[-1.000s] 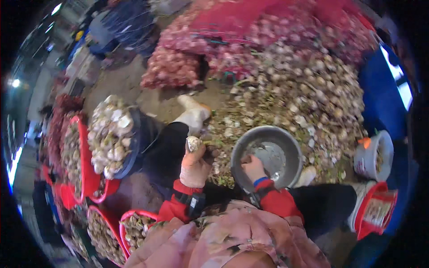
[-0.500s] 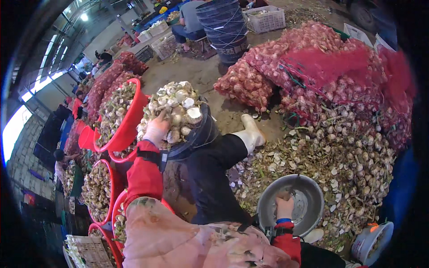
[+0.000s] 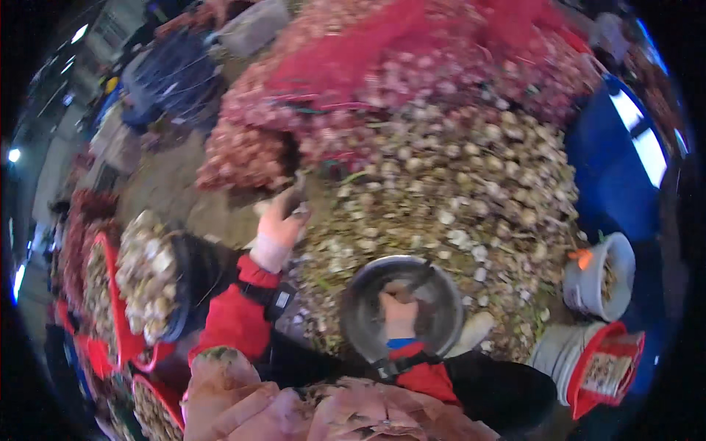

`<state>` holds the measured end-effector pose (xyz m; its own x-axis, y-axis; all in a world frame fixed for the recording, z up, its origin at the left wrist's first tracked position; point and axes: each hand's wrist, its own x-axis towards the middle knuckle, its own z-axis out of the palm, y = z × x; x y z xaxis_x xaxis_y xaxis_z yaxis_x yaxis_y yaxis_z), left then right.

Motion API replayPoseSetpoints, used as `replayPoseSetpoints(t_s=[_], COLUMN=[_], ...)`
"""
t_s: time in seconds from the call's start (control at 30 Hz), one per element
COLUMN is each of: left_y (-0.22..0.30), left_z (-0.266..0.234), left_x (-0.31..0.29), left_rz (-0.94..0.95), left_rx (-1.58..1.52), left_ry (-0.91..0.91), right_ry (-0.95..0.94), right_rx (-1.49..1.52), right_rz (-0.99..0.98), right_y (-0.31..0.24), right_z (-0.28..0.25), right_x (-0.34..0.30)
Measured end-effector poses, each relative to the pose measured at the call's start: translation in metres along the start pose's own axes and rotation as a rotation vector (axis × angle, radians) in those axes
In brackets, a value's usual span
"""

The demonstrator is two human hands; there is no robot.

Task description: The person trims garlic bulbs one at a time using a knife, tossing the trimmed bulbs into a bucket. After filling a bowl with trimmed garlic, the person empties the bowl into the bucket and resumes trimming more garlic bulbs.

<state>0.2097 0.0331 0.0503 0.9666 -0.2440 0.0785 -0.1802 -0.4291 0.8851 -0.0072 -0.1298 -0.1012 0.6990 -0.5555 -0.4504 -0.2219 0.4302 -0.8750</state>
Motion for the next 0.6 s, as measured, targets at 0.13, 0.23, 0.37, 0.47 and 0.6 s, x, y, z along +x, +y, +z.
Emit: replayPoseSetpoints(t_s=[0.13,0.23,0.37,0.47,0.6], left_y=[-0.002,0.023,0.052,0.054,0.031], left_z=[0.154,0.236,0.334,0.357,0.339], left_x=[0.118,0.194,0.263,0.292,0.302], left_rz=[0.108,0.264,0.230,0.127,0.107], left_rx=[0.125,0.423,0.930,1.179,0.909], left_ry=[-0.239,-0.169,-0.245,-0.196,-0.276], right_ry=[0.046,0.007,0.012,-0.081,0.065], right_rx=[0.113,0.130,0.620,1.080,0.145], right_rz=[-0.018,-0.110,0.269,0.314,0.098], right_y=[-0.011,-0.002,0.026,0.044,0.019], right_z=[-0.016,-0.028,-0.036,-0.051,-0.055], right_x=[0.014,0.028,0.041,0.061,0.049])
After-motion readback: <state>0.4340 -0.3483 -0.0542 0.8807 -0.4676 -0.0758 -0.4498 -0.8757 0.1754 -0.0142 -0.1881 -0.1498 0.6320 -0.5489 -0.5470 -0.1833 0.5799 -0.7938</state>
